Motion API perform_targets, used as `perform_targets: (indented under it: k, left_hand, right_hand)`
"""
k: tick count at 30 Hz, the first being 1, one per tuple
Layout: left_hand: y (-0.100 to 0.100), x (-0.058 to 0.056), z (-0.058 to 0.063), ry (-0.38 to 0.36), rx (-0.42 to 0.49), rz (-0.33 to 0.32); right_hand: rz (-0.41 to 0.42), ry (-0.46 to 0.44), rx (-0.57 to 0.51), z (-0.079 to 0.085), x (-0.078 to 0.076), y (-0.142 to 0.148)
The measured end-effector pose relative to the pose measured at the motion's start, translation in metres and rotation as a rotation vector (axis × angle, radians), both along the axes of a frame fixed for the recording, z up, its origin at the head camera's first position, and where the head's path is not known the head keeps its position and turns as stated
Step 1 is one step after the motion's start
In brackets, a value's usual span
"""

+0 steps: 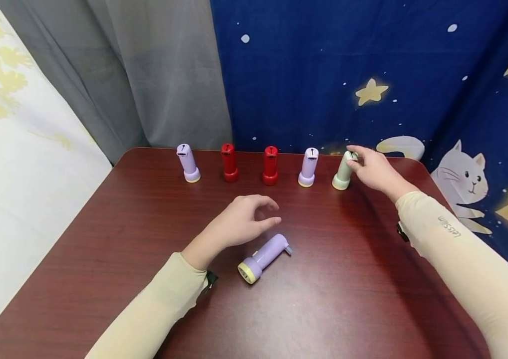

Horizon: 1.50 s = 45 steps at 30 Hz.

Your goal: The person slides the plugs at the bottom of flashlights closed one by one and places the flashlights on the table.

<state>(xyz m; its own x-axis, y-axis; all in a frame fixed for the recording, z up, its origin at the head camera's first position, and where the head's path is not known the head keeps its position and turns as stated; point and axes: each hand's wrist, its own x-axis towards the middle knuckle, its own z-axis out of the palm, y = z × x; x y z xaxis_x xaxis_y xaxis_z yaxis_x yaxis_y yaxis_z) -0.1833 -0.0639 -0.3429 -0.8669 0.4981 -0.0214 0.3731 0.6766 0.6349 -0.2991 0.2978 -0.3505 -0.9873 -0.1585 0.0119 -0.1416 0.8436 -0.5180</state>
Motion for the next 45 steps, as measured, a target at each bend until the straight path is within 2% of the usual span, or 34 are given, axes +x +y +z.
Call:
perform_targets:
  k: [6,10,16,20,27,32,36,45]
  left_hand:
    - [0.002,0.0,-0.005,-0.084,-0.121,-0.062]
    - [0.003,0.002,-0.009,-0.12,-0.194,-0.081]
    - [0.003,0.002,-0.009,-0.099,-0.212,-0.051]
    - [0.004,0.002,-0.01,-0.082,-0.228,-0.03]
    - [0.006,0.002,-0.02,-0.072,-0.306,-0.014]
    - [0.009,0.004,-0.025,-0.113,-0.342,-0.05]
    - [0.011,0.004,-0.028,-0.11,-0.329,-0.08]
    - [0.015,0.003,-0.031,-0.146,-0.287,-0.087]
  right_hand:
    - [0.025,0.041,0.006,-0.003,0.003,-0.002]
    - [0.017,0.079,-0.005,-0.008,0.013,-0.008]
    - [0.015,0.113,-0.073,-0.009,0.032,-0.022]
    - [0.023,0.177,-0.112,-0.009,0.044,-0.031]
    - [0.102,0.268,-0.175,-0.007,0.065,-0.055]
    - [0.181,0.248,-0.189,-0.008,0.078,-0.073]
    - [0.244,0.22,-0.171,-0.011,0.088,-0.085]
    - [0.377,0.145,-0.149,-0.014,0.108,-0.104]
